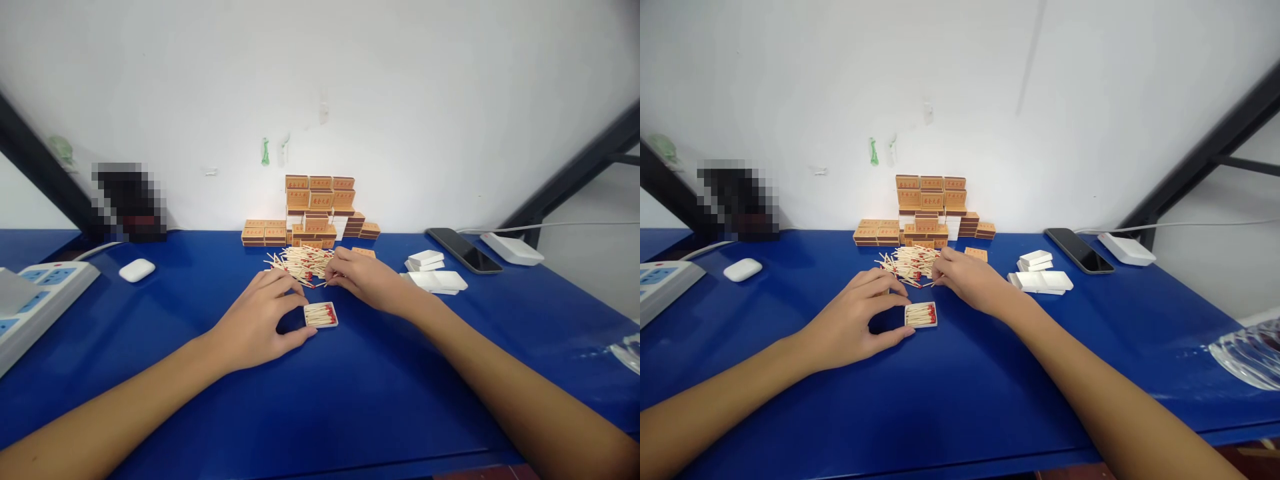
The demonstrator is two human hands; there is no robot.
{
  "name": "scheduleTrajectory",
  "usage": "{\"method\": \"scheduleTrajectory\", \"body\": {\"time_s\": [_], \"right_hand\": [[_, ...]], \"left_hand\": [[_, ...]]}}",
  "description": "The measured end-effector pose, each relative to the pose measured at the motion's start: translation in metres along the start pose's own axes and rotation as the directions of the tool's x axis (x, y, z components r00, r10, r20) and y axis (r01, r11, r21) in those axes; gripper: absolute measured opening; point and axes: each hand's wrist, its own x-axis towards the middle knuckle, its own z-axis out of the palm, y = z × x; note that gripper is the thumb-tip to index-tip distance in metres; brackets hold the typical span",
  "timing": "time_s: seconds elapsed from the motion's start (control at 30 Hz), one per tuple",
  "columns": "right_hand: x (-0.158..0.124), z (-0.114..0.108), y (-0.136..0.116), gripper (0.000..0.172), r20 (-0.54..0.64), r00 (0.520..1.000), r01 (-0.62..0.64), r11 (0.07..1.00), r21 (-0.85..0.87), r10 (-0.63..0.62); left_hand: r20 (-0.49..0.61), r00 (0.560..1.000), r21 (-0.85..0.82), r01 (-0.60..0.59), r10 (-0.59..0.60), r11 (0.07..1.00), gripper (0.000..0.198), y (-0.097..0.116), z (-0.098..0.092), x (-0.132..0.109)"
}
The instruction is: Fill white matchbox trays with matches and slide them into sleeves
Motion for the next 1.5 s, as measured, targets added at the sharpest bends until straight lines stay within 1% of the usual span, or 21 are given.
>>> {"method": "scheduleTrajectory", "body": {"time_s": [0.13,0.2,0.3,0.57,0.67,0.8,0.87,0.93,1.0,1.07,1.23,1.43,1.5], "right_hand": [[-0.005,-0.003,-0.005,0.014,-0.014,1.000,-0.021,0.999,0.044,0.022],[-0.007,-0.004,-0.005,0.014,-0.014,1.000,-0.008,0.999,0.034,0.008],[-0.007,-0.003,-0.002,0.017,0.015,1.000,0.003,1.000,0.014,-0.003],[-0.001,0.003,-0.005,0.016,0.058,0.997,-0.048,0.999,-0.016,0.048],[-0.004,0.001,-0.005,0.018,0.035,0.997,-0.063,0.998,-0.028,0.064],[-0.013,-0.012,-0.011,0.021,-0.008,0.999,-0.052,0.998,0.047,0.052],[-0.018,-0.020,-0.020,0.022,0.029,0.999,-0.044,0.991,0.125,0.041],[-0.022,-0.024,-0.032,0.020,0.097,0.995,-0.054,0.982,0.181,0.037],[-0.025,-0.024,-0.043,0.016,0.144,0.989,-0.057,0.977,0.206,0.028],[-0.025,-0.021,-0.049,0.014,0.155,0.988,-0.051,0.978,0.200,0.020],[-0.025,-0.017,-0.048,0.012,0.116,0.993,-0.037,0.979,0.201,0.014],[-0.025,-0.019,-0.046,0.014,0.137,0.990,-0.044,0.972,0.233,0.012],[-0.023,-0.021,-0.047,0.012,0.097,0.995,-0.046,0.970,0.238,0.023]], "left_hand": [[-0.003,1.000,0.002,0.008,-0.008,1.000,0.023,-0.001,-0.001,0.000],[0.001,1.000,0.005,0.010,-0.010,1.000,0.022,-0.002,0.000,0.000],[0.004,1.000,0.010,0.011,-0.011,1.000,0.022,-0.003,0.001,0.000],[0.016,1.000,0.019,0.009,-0.009,1.000,0.023,-0.001,0.000,0.000],[0.009,1.000,0.020,0.005,-0.005,1.000,0.021,-0.002,-0.001,0.000],[-0.001,1.000,0.019,0.010,-0.010,1.000,0.022,-0.003,-0.001,0.000],[0.001,1.000,0.022,0.015,-0.015,1.000,0.023,-0.003,0.000,0.000],[0.002,1.000,0.027,0.019,-0.019,0.999,0.023,-0.002,0.000,0.000],[0.001,1.000,0.031,0.019,-0.019,0.999,0.023,-0.002,0.001,0.000],[0.002,1.000,0.030,0.018,-0.018,0.999,0.022,-0.002,0.001,0.000],[0.010,1.000,0.026,0.016,-0.016,1.000,0.022,-0.001,0.001,0.000],[0.008,1.000,0.026,0.017,-0.017,1.000,0.022,-0.002,0.001,0.001],[0.002,1.000,0.024,0.014,-0.014,1.000,0.022,-0.002,0.001,0.000]]}}
